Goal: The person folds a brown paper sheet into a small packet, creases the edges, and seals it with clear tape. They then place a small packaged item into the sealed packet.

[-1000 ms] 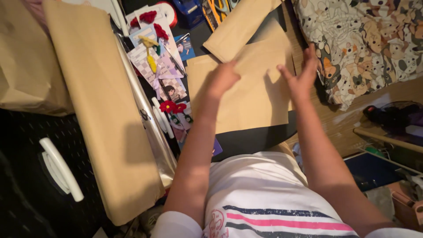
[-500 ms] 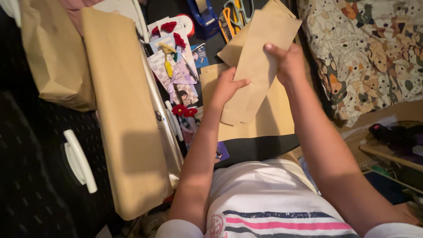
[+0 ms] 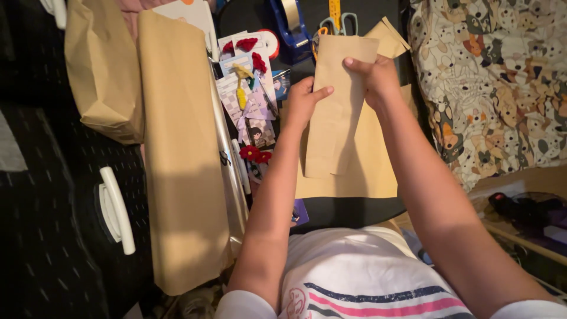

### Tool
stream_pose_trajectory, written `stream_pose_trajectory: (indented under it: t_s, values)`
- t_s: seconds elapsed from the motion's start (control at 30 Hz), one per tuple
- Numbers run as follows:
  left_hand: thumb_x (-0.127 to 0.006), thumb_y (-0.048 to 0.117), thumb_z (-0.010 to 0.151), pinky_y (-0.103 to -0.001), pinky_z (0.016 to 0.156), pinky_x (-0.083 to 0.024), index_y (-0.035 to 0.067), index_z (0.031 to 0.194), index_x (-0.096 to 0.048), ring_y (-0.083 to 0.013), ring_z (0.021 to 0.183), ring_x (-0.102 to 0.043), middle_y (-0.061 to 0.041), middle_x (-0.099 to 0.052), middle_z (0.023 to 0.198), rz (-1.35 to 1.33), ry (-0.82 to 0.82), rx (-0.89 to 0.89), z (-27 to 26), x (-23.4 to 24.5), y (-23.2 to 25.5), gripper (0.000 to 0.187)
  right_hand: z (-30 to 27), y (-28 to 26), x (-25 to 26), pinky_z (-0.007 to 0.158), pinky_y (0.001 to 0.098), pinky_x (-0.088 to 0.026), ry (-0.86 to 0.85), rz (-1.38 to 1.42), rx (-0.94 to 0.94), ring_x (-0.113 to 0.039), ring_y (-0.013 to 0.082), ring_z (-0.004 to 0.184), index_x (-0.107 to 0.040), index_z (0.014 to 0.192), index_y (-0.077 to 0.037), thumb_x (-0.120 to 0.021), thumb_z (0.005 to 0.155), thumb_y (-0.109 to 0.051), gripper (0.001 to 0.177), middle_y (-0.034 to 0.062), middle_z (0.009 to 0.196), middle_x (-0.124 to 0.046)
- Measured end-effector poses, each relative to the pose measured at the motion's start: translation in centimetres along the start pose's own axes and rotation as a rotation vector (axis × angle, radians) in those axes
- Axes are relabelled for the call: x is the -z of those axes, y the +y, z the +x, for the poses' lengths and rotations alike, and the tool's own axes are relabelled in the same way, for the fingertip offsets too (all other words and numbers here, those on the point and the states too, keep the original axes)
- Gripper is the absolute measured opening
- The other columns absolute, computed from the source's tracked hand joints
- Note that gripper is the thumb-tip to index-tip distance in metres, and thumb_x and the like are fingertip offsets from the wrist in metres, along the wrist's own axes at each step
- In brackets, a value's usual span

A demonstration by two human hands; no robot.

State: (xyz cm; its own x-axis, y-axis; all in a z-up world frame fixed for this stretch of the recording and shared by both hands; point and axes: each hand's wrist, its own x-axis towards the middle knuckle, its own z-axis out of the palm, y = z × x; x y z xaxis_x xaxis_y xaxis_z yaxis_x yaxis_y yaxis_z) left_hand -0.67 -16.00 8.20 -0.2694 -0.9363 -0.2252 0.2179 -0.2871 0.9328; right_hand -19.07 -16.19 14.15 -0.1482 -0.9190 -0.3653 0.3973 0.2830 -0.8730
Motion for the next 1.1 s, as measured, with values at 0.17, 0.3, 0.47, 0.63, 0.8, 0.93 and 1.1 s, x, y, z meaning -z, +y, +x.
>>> stream_pose_trajectory:
  t_s: [0.17,0.3,0.47,0.63,0.8,0.93,1.1]
  values:
    - [-0.078,0.000,0.073,-0.028,0.089,-0.057,0.017,0.137,-0.041,-0.0169,0.104,-0.071,-0.009,-0.073,0.115,-0.009,0.014,-0.133,-1.2,-0.1,2.0,0.076,2.7,-0.1,-0.7,0.084,0.0409,-0.065,-0.034,0.040,-0.014,-0.077,0.0261,0.092,-0.071,0.112,0.004,-0.079,0.084,-0.003,0.030,0.0140,0.105,-0.077]
    - [-0.079,-0.003,0.077,-0.030,0.100,-0.053,0.013,0.129,-0.063,-0.0208,0.116,-0.068,-0.012,-0.073,0.123,0.274,0.007,-0.263,-2.1,1.5,1.8,0.056,5.7,1.4,-1.2,0.082,0.0382,-0.064,-0.057,0.005,-0.053,-0.077,0.0234,0.091,-0.070,0.113,0.005,-0.076,0.092,-0.007,0.025,0.0134,0.105,-0.077]
    - [-0.075,-0.004,0.083,-0.030,0.102,-0.053,0.011,0.121,-0.076,-0.0246,0.119,-0.067,-0.014,-0.072,0.128,0.232,0.325,-0.226,-1.6,6.3,1.0,0.041,9.3,2.9,-2.3,0.062,0.0325,-0.058,0.062,-0.145,-0.118,-0.070,0.0162,0.069,-0.065,0.113,-0.006,-0.064,0.101,-0.027,0.024,0.0080,0.091,-0.072]
    - [-0.076,-0.005,0.083,-0.033,0.101,-0.052,0.008,0.120,-0.076,-0.0293,0.116,-0.067,-0.017,-0.069,0.121,0.467,0.641,-0.290,-1.4,8.8,0.7,0.039,11.7,4.2,-6.4,0.054,0.0339,-0.055,0.013,-0.605,-0.042,-0.064,0.0174,0.065,-0.067,0.118,-0.006,-0.070,0.098,-0.026,0.028,0.0089,0.087,-0.064]
    - [-0.075,-0.004,0.083,-0.034,0.100,-0.054,0.011,0.122,-0.075,-0.0284,0.113,-0.069,-0.016,-0.069,0.118,0.447,0.661,-0.278,-0.4,7.2,0.0,0.041,12.7,3.3,-8.8,0.055,0.0365,-0.063,0.036,-0.495,-0.229,-0.073,0.0240,0.072,-0.065,0.108,-0.005,-0.067,0.094,-0.021,0.021,0.0073,0.091,-0.068]
    - [-0.073,-0.005,0.085,-0.034,0.099,-0.054,0.010,0.124,-0.073,-0.0291,0.117,-0.069,-0.016,-0.068,0.121,0.418,0.687,-0.313,0.5,6.1,-0.8,0.042,12.6,4.4,-7.5,0.066,0.0400,-0.064,0.032,-0.306,-0.203,-0.075,0.0293,0.079,-0.063,0.101,-0.003,-0.062,0.095,-0.010,0.009,0.0121,0.094,-0.067]
    - [-0.072,-0.004,0.087,-0.034,0.097,-0.055,0.011,0.126,-0.071,-0.0286,0.115,-0.068,-0.016,-0.067,0.120,0.377,0.677,-0.312,1.0,5.9,-1.0,0.042,12.0,9.0,-4.4,0.081,0.0390,-0.065,0.026,-0.034,-0.108,-0.075,0.0261,0.090,-0.065,0.098,0.003,-0.055,0.092,0.002,0.012,0.0127,0.096,-0.069]
